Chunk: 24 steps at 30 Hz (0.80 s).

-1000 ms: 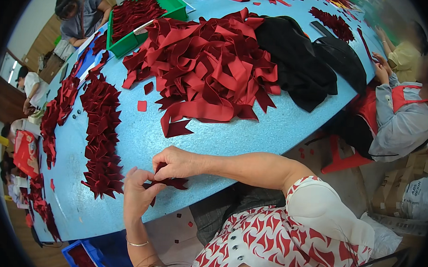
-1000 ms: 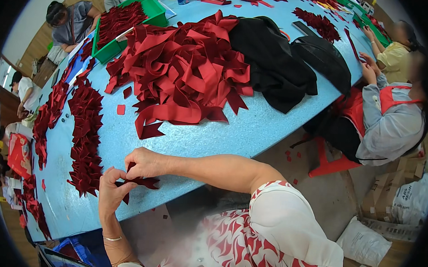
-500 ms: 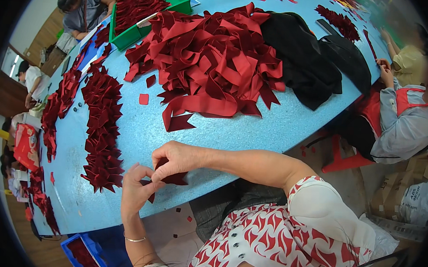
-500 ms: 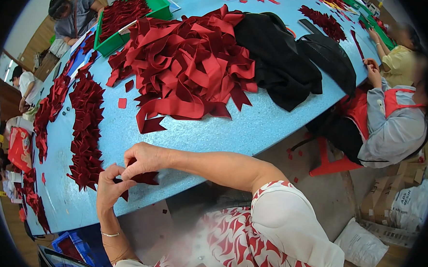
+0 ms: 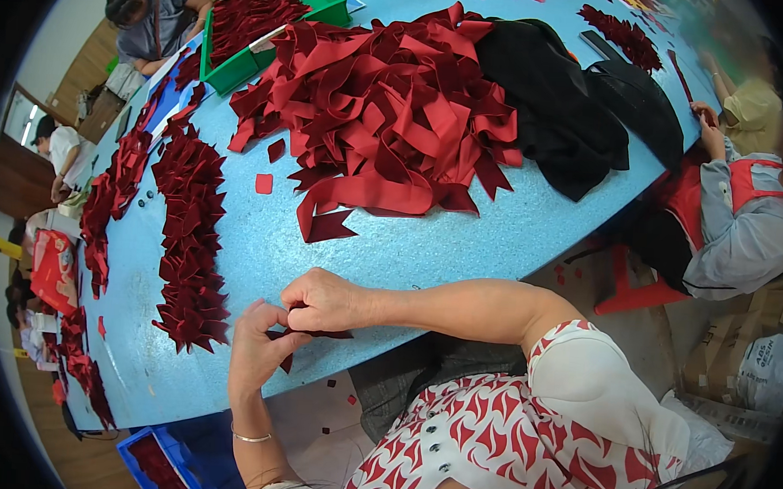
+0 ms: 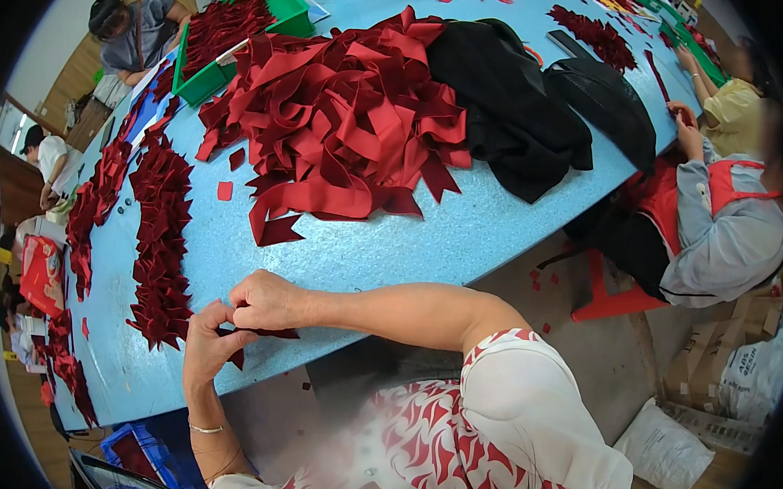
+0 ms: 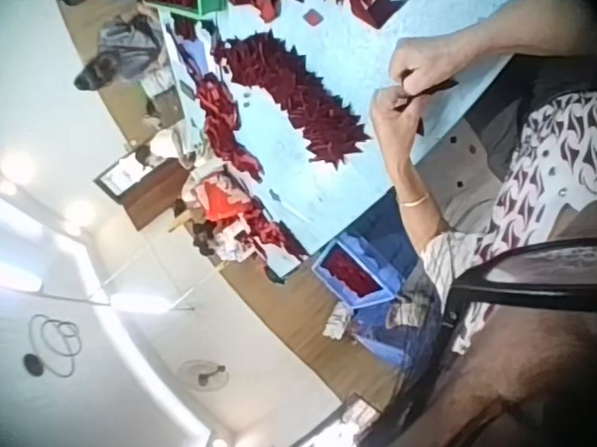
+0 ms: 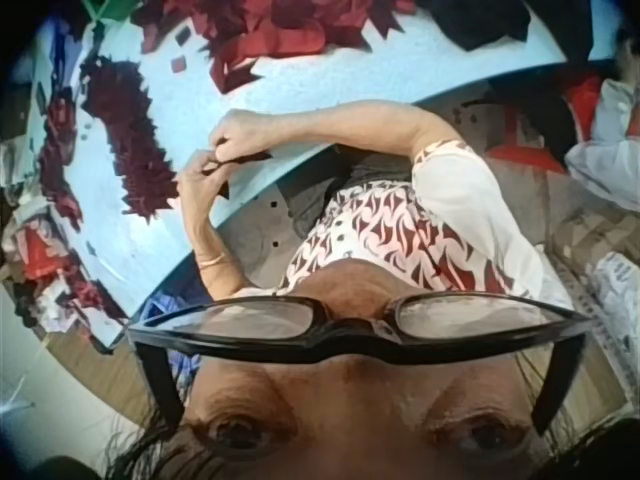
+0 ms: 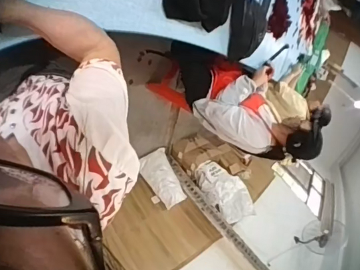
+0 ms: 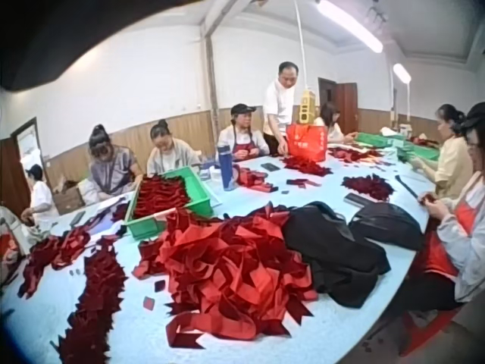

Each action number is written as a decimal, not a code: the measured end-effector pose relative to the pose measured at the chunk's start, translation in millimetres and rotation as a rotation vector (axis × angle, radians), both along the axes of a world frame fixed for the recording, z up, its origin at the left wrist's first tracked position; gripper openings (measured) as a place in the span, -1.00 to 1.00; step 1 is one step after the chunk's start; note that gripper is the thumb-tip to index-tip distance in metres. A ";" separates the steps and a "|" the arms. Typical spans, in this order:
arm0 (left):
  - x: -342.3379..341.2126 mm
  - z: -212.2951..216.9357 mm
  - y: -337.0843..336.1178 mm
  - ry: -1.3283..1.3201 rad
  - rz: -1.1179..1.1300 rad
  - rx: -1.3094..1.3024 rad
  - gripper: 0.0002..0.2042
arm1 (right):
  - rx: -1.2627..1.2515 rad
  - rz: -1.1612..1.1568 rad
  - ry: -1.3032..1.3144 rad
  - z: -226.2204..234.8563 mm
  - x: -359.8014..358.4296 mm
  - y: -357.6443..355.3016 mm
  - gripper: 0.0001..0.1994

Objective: The person folds ribbon strips into bows by hand, places the completed bows in a row on the table, and takes more ribbons from the pile to fold.

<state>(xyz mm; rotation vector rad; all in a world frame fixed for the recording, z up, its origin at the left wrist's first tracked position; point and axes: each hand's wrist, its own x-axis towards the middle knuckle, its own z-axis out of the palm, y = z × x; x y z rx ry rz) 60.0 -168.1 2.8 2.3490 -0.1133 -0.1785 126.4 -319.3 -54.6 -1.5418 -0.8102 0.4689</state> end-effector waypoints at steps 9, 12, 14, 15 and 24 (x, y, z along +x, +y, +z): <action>-12.7 -3.3 -0.9 -0.029 0.021 0.114 -0.79 | 0.063 0.123 0.006 5.5 -3.0 -6.8 -0.78; -8.9 -9.2 7.4 -0.044 -0.017 0.202 -0.81 | -0.024 0.045 0.044 -9.1 -1.4 7.5 -0.79; -0.6 1.9 5.3 0.151 -0.018 -0.043 -0.85 | 0.013 0.007 0.085 -11.9 2.5 7.4 -0.82; 0.4 10.6 9.4 0.203 -0.007 0.002 -0.82 | 0.004 0.067 0.171 -8.6 3.3 3.2 -0.78; 4.3 3.2 39.0 0.177 -0.081 -0.230 -0.82 | 0.056 0.266 0.558 3.5 13.1 -1.6 -0.81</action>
